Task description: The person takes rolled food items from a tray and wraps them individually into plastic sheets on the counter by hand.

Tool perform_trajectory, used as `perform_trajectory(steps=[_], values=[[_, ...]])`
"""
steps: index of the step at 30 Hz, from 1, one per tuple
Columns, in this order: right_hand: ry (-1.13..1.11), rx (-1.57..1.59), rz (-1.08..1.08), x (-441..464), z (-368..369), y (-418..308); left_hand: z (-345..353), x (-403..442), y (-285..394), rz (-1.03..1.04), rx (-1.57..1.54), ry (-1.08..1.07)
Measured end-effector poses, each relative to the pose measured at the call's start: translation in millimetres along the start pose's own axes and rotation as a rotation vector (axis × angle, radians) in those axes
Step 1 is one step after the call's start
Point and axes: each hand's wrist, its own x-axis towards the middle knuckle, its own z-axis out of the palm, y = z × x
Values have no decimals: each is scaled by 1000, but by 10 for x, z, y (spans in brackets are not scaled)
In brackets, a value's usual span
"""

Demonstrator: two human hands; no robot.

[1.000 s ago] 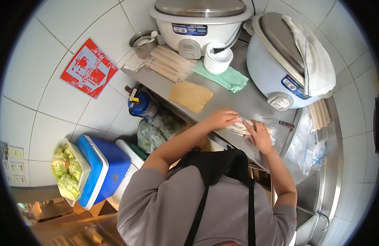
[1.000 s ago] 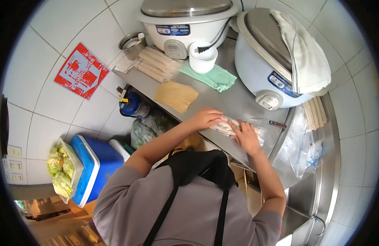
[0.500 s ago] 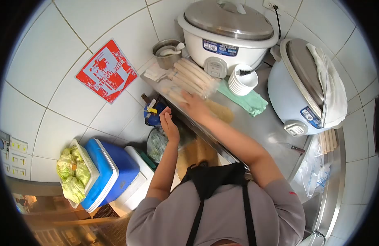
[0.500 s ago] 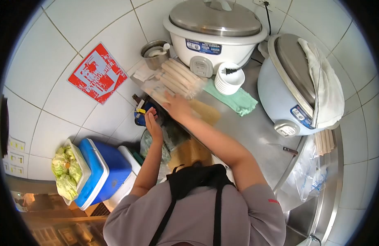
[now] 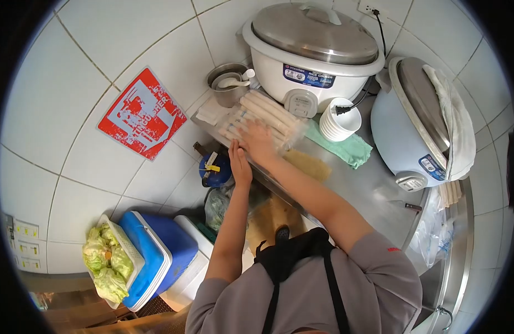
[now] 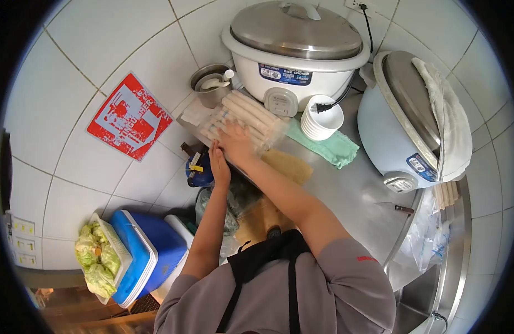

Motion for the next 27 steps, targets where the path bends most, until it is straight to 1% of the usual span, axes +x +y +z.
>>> perform_trajectory(steps=[3, 5, 6, 7, 8, 9, 10, 11, 12, 13, 14, 16, 17, 18, 20, 21, 22, 24, 27], values=[[102, -198, 111, 22, -101, 463, 37, -39, -3, 14, 124, 7], [35, -223, 67, 12, -118, 676, 94, -19, -56, 27, 191, 29], [2, -243, 62, -54, -129, 812, 78, -16, -25, -6, 192, 6], [-22, -189, 49, -101, -50, 901, 84, 3, -92, -67, 138, 1], [-42, -142, 53, -107, 29, 941, 110, -3, -204, 21, 108, 63], [-40, -120, 89, -156, 7, 904, 87, -5, -117, -7, 75, 58], [28, -193, 80, -235, -59, 850, 47, 30, -274, -20, 77, 37], [2, -17, 67, -302, -182, 851, 40, -1, -575, 165, 312, 111], [63, -72, 48, -429, -333, 814, 65, 2, -896, 312, 534, 222], [120, -130, 15, -558, -504, 806, 123, -43, -562, 225, 397, 212], [92, -53, 63, -741, -709, 859, 104, -66, -51, 124, 275, 203], [47, 125, 119, -1107, -1121, 936, 258, -205, 488, 245, 237, 71], [61, 113, 184, -1325, -1415, 970, 347, -301, 650, 302, 225, 21], [74, 104, 240, -1597, -1708, 1018, 443, -399, 754, 390, 272, -190], [219, 40, 277, -2160, -2126, 1232, 614, -574, 923, 569, 374, -599], [220, 60, 371, -2408, -2425, 1284, 740, -690, 927, 610, 530, -580], [221, 83, 466, -2653, -2718, 1331, 838, -816, 870, 577, 596, -594], [344, 24, 595, -3204, -3094, 1532, 926, -1030, 755, 512, 734, -620], [375, -215, 917, -4062, -3530, 1795, 1005, -1144, 806, 517, 725, -657]])
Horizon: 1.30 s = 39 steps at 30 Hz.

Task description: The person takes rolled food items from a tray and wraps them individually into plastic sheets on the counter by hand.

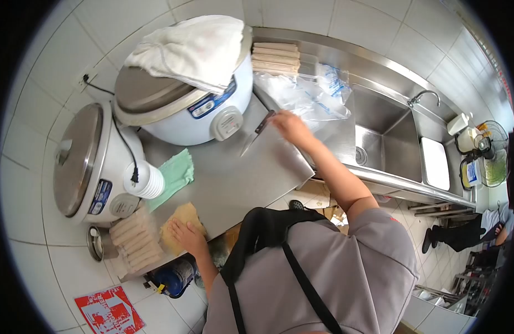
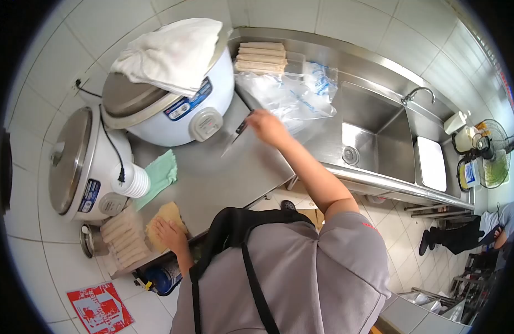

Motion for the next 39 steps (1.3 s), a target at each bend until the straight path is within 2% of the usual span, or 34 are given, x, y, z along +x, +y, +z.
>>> perform_trajectory(steps=[3, 6, 7, 9, 11, 14, 17, 19, 21, 23, 25, 27, 29, 31, 33, 35, 39], values=[[76, -160, 234, -135, -359, 718, 100, 129, 3, 29, 18, -33], [42, -357, 257, -233, -358, 1322, 197, 362, -123, 93, -70, -47], [12, -437, 249, -250, -339, 1471, 91, 395, 74, 90, -96, 31], [-190, -544, 359, -220, -219, 1743, -143, 489, 610, 88, -162, 197], [-409, -635, 433, -166, -204, 1961, -386, 501, 1278, 233, -355, 172], [-96, -449, 407, -137, -289, 1992, -406, 517, 2259, 503, -631, 88], [331, -134, 209, -27, -803, 1426, -375, 543, 3027, 713, -786, -58], [334, -275, 54, -71, -1045, 1067, -487, 596, 3528, 844, -878, -134], [323, -289, -122, -186, -1198, 819, -523, 667, 3915, 923, -959, -162], [346, -243, -263, -321, -1305, 636, -457, 708, 4200, 896, -980, -226], [316, -184, -254, -444, -1372, 552, -155, 795, 4401, 775, -1090, -473], [584, -429, -214, -560, -1410, 367, 336, 1123, 4533, 609, -1276, -945], [717, -393, -101, -809, -1153, 395, 458, 1227, 4575, 643, -1217, -609], [409, -298, 111, -1030, -842, 704, 458, 1369, 4557, 391, -1467, -544], [143, -202, 286, -1152, -558, 999, 52, 1370, 4520, 345, -1554, -362], [-64, -148, 444, -1171, -351, 1240, -386, 1387, 4414, 297, -1715, -289], [-173, -274, 390, -839, 169, 1753, -1097, 1353, 3922, 458, -1736, -468]])
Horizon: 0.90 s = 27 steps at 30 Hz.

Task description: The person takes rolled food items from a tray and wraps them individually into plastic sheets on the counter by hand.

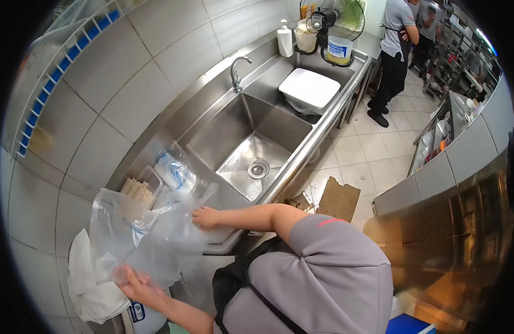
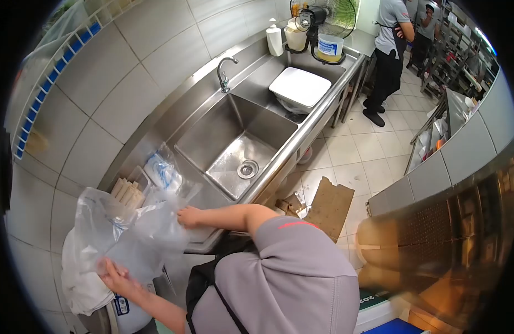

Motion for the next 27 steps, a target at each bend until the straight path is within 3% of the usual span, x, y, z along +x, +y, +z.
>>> perform_trajectory(steps=[3, 4, 7, 12, 16, 17, 20, 23, 26, 27], values=[[-129, 75, -15, 612, 184, 62, -4, -438, 532, -111, 67, 7], [-141, 42, 32, 690, 168, -19, -217, -401, 539, 228, 302, -11], [-198, -87, 158, 811, 100, -147, -539, -554, 728, 531, 534, 85], [-274, -248, 304, 880, -190, -494, -737, -716, 993, 728, 738, 87], [-326, -44, 449, 1235, -424, -649, -818, -785, 1037, 754, 836, -64], [-358, 34, 451, 1301, -436, -697, -852, -806, 1034, 731, 863, -135], [-639, -137, 28, 1552, -418, -653, -965, -858, 918, 501, 830, -378], [-566, -2, -54, 1594, -485, -648, -1087, -1002, 672, -319, 90, -203], [-372, 280, 45, 1246, -771, -714, -753, -1106, 987, -430, -431, -384], [-361, 603, 78, 1139, -815, -714, -807, -1104, 961, -453, -490, -449]])
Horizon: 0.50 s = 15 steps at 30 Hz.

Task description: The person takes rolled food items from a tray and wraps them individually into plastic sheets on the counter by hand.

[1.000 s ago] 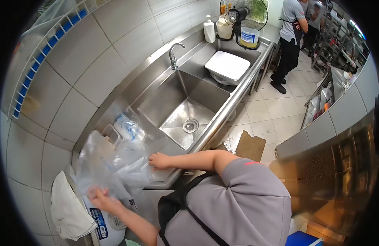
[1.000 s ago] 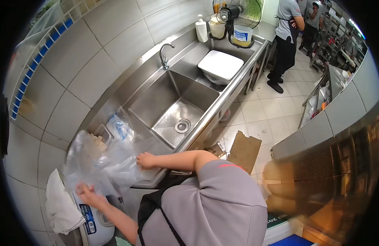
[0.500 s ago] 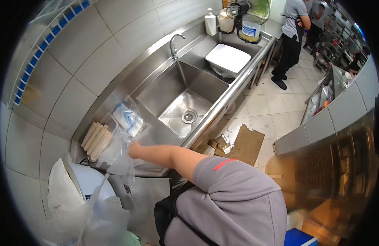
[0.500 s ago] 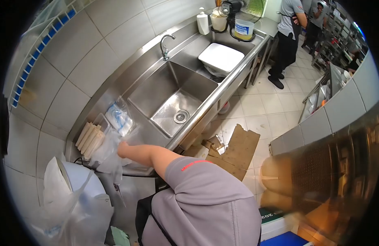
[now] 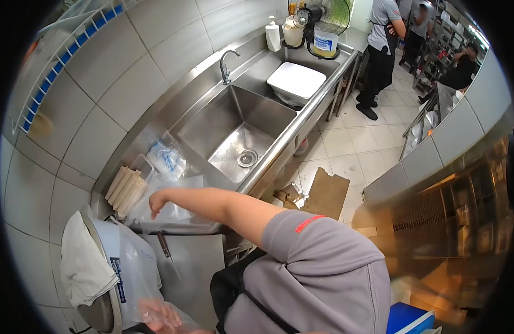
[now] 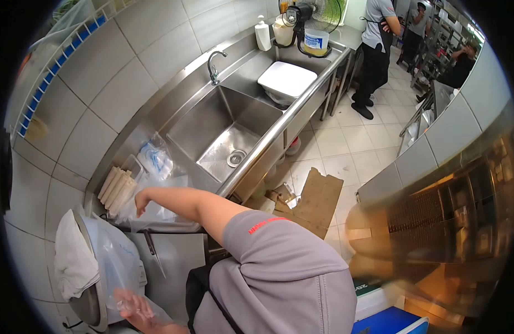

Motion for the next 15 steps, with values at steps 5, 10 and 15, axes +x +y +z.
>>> perform_trajectory(steps=[5, 10, 15], values=[[113, 550, -156, -303, 4, -325, -742, -22, -179, 5, 29, -87], [-230, 1033, -831, -1410, 416, -1088, 6, 118, -33, 188, 359, 395], [-78, 531, -783, -2133, 415, -1320, -474, 105, 122, 574, 711, 652]])
